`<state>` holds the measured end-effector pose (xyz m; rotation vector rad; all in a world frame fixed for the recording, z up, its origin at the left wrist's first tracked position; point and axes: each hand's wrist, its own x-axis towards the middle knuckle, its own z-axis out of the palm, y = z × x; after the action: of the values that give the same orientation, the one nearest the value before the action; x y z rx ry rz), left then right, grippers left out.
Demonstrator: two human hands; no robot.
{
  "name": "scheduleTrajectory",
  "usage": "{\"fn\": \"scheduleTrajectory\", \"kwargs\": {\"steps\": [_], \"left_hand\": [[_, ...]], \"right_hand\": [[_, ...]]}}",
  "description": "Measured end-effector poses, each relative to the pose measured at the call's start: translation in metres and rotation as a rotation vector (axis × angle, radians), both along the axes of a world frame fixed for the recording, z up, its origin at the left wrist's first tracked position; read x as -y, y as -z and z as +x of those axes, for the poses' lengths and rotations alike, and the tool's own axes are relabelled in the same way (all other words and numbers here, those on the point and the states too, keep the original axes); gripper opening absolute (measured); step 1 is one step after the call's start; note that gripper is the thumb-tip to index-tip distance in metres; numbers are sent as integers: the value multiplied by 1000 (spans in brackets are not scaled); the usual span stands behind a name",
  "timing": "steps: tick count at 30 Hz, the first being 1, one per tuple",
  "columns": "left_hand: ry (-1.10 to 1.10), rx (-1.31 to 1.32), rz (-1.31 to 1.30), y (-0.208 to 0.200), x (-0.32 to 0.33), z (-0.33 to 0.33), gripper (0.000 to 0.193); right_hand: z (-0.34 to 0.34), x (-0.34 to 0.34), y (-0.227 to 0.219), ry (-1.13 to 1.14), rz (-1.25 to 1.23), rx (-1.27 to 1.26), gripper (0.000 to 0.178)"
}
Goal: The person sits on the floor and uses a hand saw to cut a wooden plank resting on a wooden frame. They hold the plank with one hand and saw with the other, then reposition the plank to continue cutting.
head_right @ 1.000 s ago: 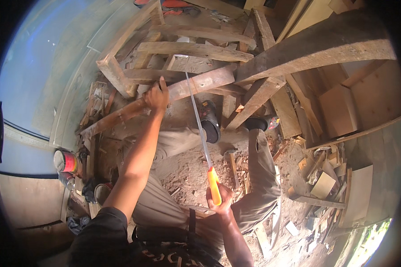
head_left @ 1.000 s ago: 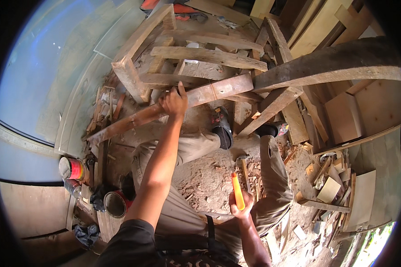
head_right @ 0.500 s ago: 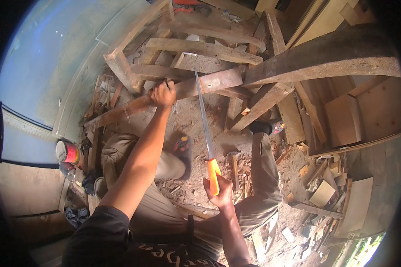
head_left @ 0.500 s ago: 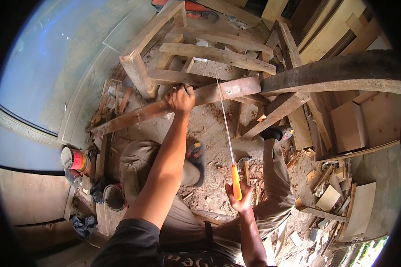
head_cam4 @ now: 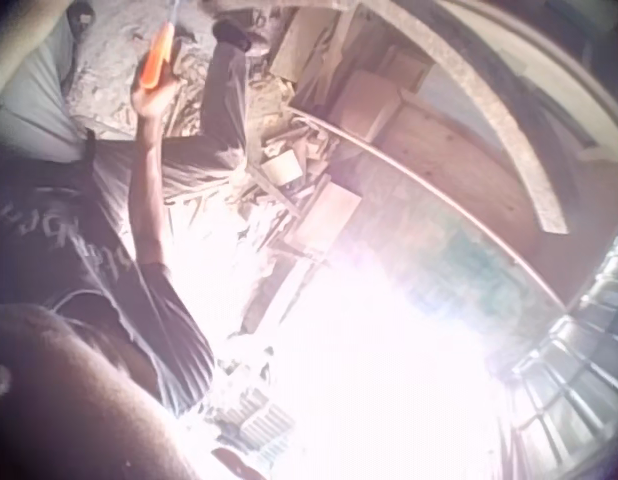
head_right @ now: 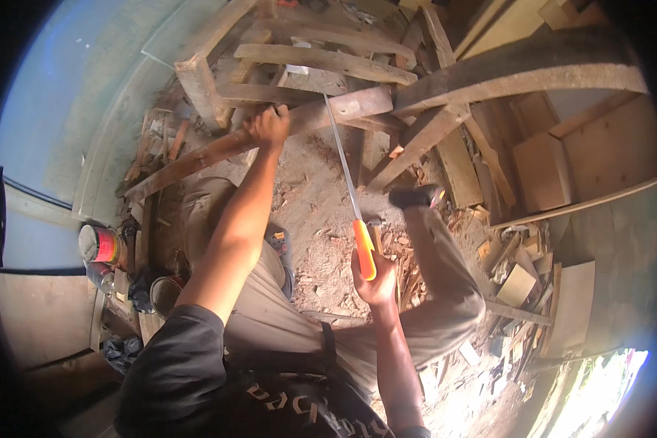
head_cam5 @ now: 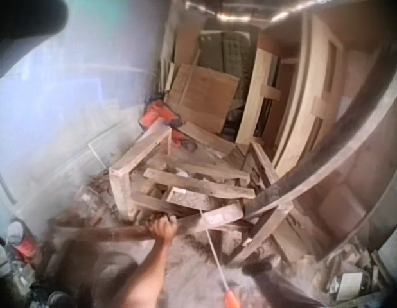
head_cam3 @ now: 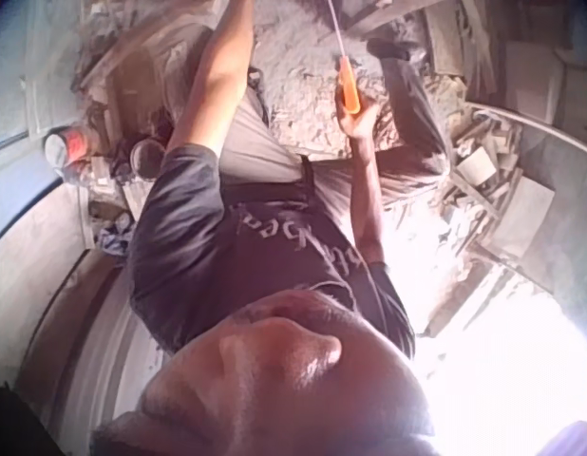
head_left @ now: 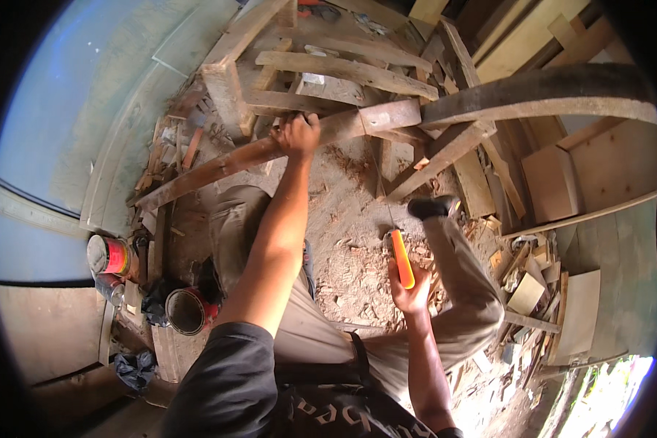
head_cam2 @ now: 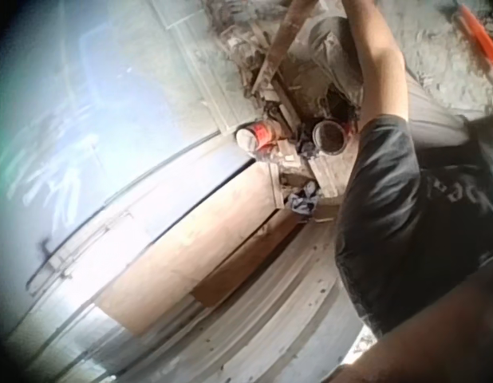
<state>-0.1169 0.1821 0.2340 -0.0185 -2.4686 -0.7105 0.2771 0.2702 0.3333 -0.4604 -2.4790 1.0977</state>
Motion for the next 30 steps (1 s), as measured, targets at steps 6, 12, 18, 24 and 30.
{"fn": "scheduleTrajectory", "kwargs": {"steps": [6,12,18,24,30], "left_hand": [[-27,132,211,-20,-14,0,43],[-84,-119,168,-15,-8,4,36],[-73,-175,148,-6,-10,2,31],[-59,-202,181,-7,-13,8,34],[-54,-45,103,-11,-11,2,36]], "right_hand": [[-1,11,23,68,-61,-124,21],[-3,-7,66,-36,-21,-231,24],[7,-37,115,-105,73,-215,16],[21,-31,125,-91,74,-224,62],[12,-8,64,-174,-87,-379,21]]}}
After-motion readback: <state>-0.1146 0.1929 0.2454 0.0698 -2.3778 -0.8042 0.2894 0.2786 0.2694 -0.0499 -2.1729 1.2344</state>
